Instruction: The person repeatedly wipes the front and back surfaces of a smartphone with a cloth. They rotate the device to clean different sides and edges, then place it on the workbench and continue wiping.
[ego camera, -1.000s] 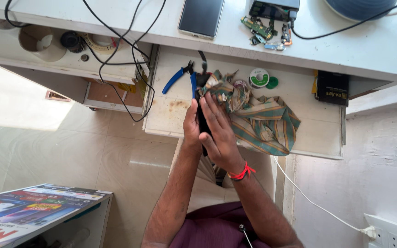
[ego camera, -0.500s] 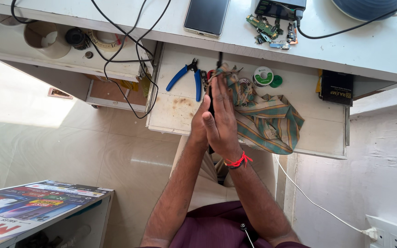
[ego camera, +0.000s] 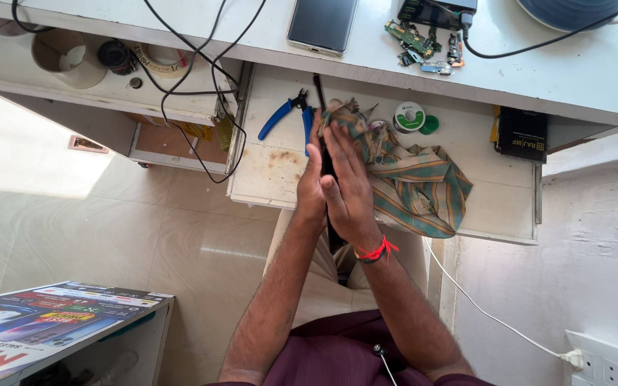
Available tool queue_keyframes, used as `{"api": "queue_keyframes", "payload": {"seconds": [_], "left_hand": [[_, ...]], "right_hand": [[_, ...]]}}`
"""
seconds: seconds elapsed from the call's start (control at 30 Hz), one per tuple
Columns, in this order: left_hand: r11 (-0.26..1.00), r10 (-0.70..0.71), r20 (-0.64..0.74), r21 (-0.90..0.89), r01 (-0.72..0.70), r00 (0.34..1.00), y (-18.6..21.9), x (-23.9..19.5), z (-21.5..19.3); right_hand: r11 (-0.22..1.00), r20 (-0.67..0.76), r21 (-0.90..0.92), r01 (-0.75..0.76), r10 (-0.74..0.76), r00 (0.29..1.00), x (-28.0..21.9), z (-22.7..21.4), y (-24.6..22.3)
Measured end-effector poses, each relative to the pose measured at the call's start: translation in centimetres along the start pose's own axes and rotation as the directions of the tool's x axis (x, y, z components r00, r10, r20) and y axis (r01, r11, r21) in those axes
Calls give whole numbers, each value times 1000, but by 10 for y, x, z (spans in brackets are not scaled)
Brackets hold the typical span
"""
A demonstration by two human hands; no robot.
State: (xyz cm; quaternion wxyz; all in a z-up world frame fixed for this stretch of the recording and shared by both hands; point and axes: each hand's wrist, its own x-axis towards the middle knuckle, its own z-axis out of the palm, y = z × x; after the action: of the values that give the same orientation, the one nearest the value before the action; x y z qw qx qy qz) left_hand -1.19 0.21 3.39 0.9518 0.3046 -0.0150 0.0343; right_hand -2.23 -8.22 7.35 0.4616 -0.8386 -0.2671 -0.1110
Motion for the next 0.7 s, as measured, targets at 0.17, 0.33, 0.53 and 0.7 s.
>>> {"api": "queue_keyframes", "payload": {"seconds": [0.17, 0.33, 0.53, 0.7], "left_hand": [[985, 166, 43, -50, -164, 985, 2, 6, -2], [981, 150, 34, -131, -144, 988, -7, 12, -10], [992, 128, -76, 1, -128, 989, -12, 19, -21], [981, 123, -78, 161, -109, 989, -16, 21, -29]], "right_hand": [[993, 67, 83, -82, 77, 995, -15, 2, -3], [999, 118, 39, -38, 33, 992, -8, 3, 4], [998, 133, 35, -45, 40, 990, 12, 11, 11], [998, 138, 33, -50, 45, 989, 22, 14, 18]]}}
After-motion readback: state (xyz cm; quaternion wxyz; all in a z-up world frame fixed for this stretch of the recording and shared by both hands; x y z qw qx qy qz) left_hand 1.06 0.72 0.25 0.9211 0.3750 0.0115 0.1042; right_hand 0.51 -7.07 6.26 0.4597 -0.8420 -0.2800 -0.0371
